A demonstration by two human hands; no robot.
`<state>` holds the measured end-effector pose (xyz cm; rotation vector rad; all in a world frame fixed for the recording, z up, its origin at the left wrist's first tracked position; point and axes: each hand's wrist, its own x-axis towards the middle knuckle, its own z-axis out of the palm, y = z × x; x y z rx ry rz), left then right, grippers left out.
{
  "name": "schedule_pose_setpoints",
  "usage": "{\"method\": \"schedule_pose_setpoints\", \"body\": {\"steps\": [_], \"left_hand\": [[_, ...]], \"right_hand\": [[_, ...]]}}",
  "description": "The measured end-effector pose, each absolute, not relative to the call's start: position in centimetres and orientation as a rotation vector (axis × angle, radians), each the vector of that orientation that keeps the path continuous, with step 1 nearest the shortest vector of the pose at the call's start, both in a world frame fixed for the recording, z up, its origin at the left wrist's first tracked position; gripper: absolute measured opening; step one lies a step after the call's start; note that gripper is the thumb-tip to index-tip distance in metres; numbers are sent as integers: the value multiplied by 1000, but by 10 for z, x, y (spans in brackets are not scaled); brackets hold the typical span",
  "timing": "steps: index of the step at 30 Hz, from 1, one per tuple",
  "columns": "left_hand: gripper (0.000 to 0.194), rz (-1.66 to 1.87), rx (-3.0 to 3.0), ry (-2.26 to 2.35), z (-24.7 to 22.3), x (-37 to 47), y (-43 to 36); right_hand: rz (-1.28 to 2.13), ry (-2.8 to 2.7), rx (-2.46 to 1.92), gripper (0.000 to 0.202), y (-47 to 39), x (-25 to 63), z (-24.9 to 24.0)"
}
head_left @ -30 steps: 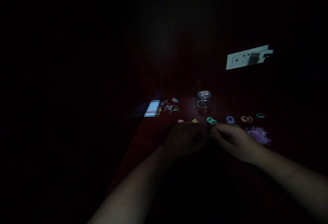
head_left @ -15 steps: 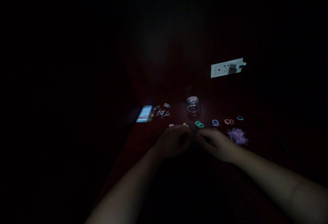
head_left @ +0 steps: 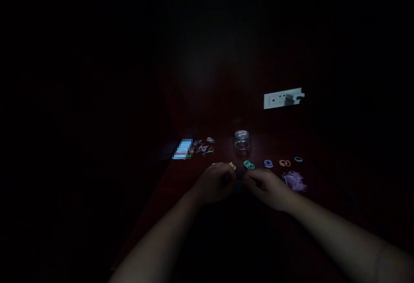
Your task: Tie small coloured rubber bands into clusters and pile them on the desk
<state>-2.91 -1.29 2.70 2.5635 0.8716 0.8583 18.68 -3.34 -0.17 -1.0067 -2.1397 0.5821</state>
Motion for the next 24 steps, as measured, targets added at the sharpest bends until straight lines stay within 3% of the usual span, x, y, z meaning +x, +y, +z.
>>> {"method": "schedule_pose_setpoints", "body": {"steps": [24], "left_hand": [[9,790,2227,956,30,-74,9]], "right_hand": [[513,-2086,-1014,20,-28,194,-1]]}}
